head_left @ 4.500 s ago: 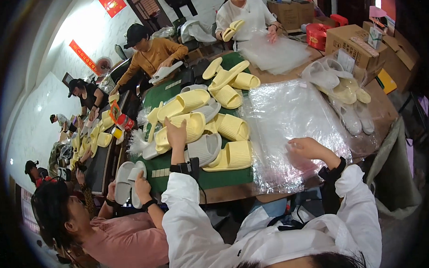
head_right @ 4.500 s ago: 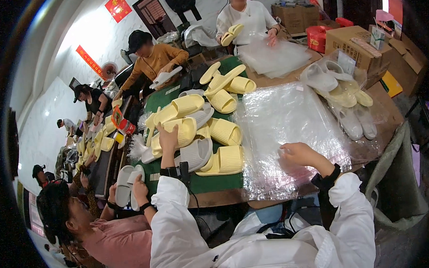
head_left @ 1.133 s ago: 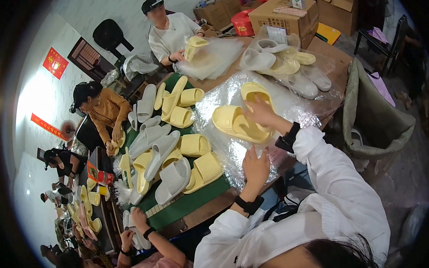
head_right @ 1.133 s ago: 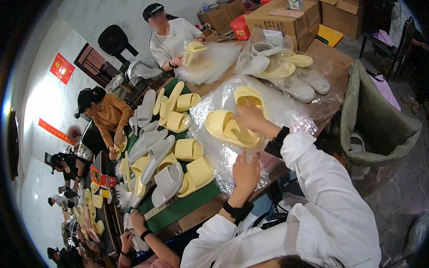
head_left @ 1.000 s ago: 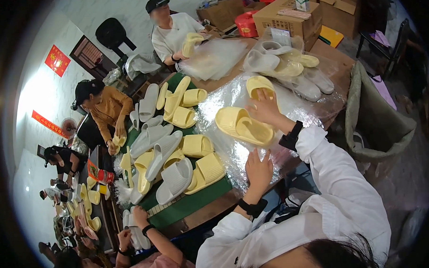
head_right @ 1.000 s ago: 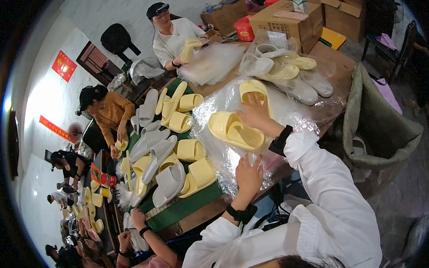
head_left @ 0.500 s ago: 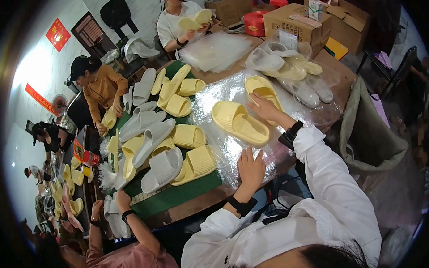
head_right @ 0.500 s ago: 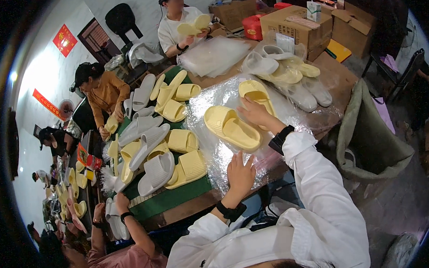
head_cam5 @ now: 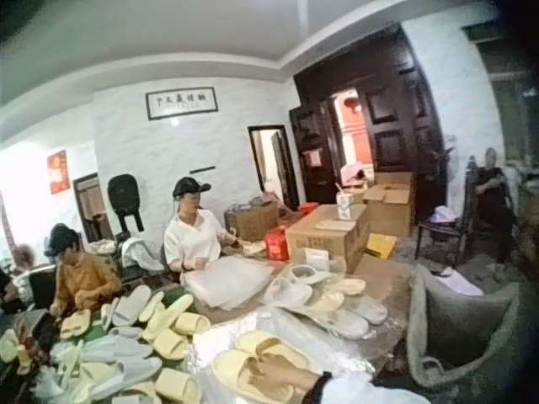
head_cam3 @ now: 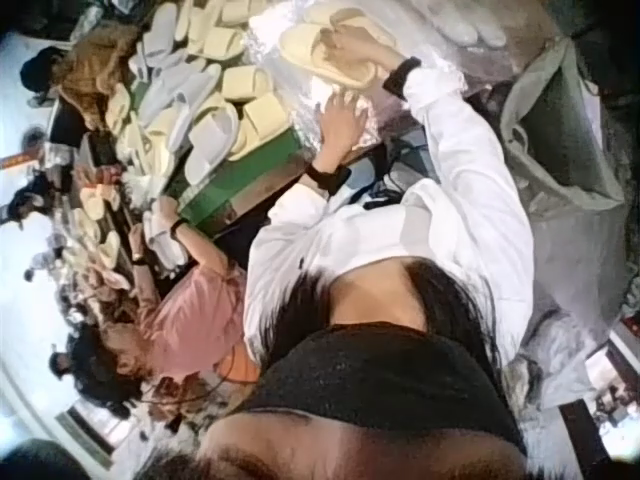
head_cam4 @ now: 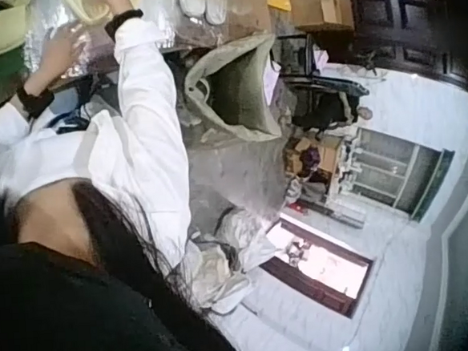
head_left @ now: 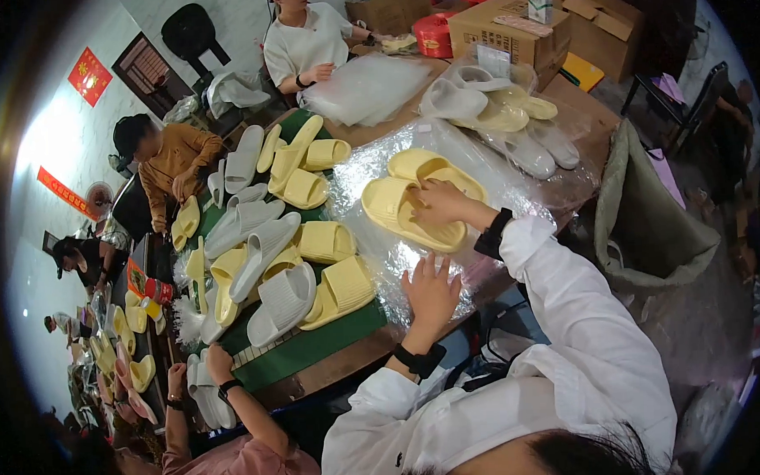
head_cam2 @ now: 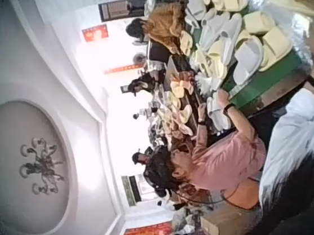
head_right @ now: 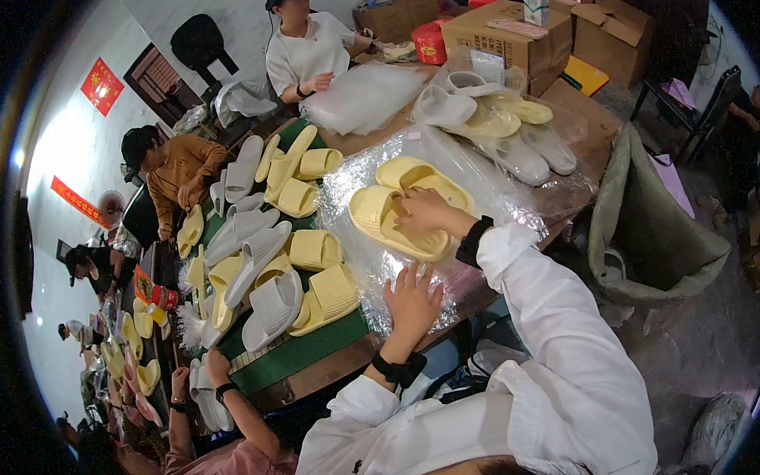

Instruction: Packaging finished slippers into plastic bags.

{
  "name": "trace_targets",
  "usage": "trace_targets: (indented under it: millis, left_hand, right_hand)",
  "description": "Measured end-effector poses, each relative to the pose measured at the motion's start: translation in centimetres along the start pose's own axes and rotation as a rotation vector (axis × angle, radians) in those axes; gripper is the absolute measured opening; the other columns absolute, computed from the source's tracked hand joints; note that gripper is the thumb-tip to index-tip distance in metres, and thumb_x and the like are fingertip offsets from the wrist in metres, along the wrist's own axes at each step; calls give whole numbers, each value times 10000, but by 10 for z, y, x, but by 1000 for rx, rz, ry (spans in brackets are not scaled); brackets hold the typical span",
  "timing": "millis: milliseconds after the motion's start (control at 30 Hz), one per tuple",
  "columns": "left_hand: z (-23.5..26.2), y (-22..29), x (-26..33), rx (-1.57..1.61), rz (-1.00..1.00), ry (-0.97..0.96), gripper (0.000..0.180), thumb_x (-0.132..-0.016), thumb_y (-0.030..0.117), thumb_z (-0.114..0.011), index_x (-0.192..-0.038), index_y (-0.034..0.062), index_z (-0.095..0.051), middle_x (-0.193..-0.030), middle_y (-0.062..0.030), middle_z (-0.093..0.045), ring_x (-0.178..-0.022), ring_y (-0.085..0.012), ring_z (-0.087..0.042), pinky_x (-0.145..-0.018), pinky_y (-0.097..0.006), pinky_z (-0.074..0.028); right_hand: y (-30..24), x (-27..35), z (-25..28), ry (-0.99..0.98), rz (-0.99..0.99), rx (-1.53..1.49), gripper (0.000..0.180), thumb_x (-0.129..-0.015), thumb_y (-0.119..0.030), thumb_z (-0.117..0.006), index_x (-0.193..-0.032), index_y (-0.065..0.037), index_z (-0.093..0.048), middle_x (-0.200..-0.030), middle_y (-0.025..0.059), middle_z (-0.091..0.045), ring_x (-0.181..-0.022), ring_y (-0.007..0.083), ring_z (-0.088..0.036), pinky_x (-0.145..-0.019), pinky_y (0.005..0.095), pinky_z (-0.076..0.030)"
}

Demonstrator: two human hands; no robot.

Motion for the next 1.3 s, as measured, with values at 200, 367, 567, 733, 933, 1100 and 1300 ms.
trace_targets:
  millis: [200,367,567,733,933,1100,1300]
  left_hand:
    - [14,0,-14,75,-17,-33,452,-796,361,-612,-1180,125,-588,-1217,-107,-542,-1109,-287,-488,-892,-493,-339]
    - [21,-11,-18,23,-55,-15,420,-756,307,-634,-1154,179,-601,-1162,-86,-553,-1062,-285,-501,-845,-463,-365]
    - [16,-22,-22,136,-67,16,316,-739,172,-626,-1054,155,-651,-1069,-87,-596,-1003,-296,-525,-807,-440,-388]
    - [41,-25,-37,124,-58,267,215,-853,185,-567,-1036,151,-676,-1075,-94,-633,-1052,-315,-538,-919,-453,-352]
    - [57,-36,-55,380,-31,234,257,-902,182,-523,-1128,132,-635,-1087,-146,-630,-1005,-385,-561,-927,-447,-397]
    - [70,-13,-48,222,-66,200,322,-896,183,-521,-1210,156,-584,-1186,-142,-582,-1094,-387,-511,-960,-482,-362]
    - [87,34,-39,167,-197,139,352,-891,150,-524,-1238,188,-575,-1269,-119,-537,-1235,-411,-392,-1029,-582,-219]
  right_hand:
    - [21,26,32,151,-20,-482,594,-874,-378,-571,-1326,-17,-437,-1295,232,-482,-1181,323,-491,-944,369,-422]
    - [23,105,83,189,-24,-928,552,-903,-196,-588,-1362,25,-374,-1359,127,-447,-1214,185,-437,-1007,327,-365]
    - [19,207,86,-310,-99,-877,563,-855,-215,-649,-1326,6,-434,-1291,106,-510,-1144,181,-486,-968,310,-375]
    - [-31,249,92,-548,314,-827,457,-861,-166,-623,-1266,6,-500,-1266,135,-527,-1133,190,-497,-961,319,-380]
    - [-22,242,75,-341,53,-704,284,-899,-152,-552,-1129,13,-571,-1097,116,-574,-1010,217,-555,-877,309,-418]
    - [-24,225,71,96,79,-215,179,-862,-199,-557,-884,-24,-588,-879,123,-535,-847,305,-549,-775,388,-431]
    - [-37,204,71,246,110,-210,191,-840,-223,-564,-870,-35,-584,-888,128,-547,-858,310,-546,-779,416,-417]
Point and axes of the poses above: each hand's wrist, its own x-axis away from the middle knuckle, its own z-axis out of the back of the hand, y = z × x, the point moved 6 cm from there along -x, towards the middle knuckle
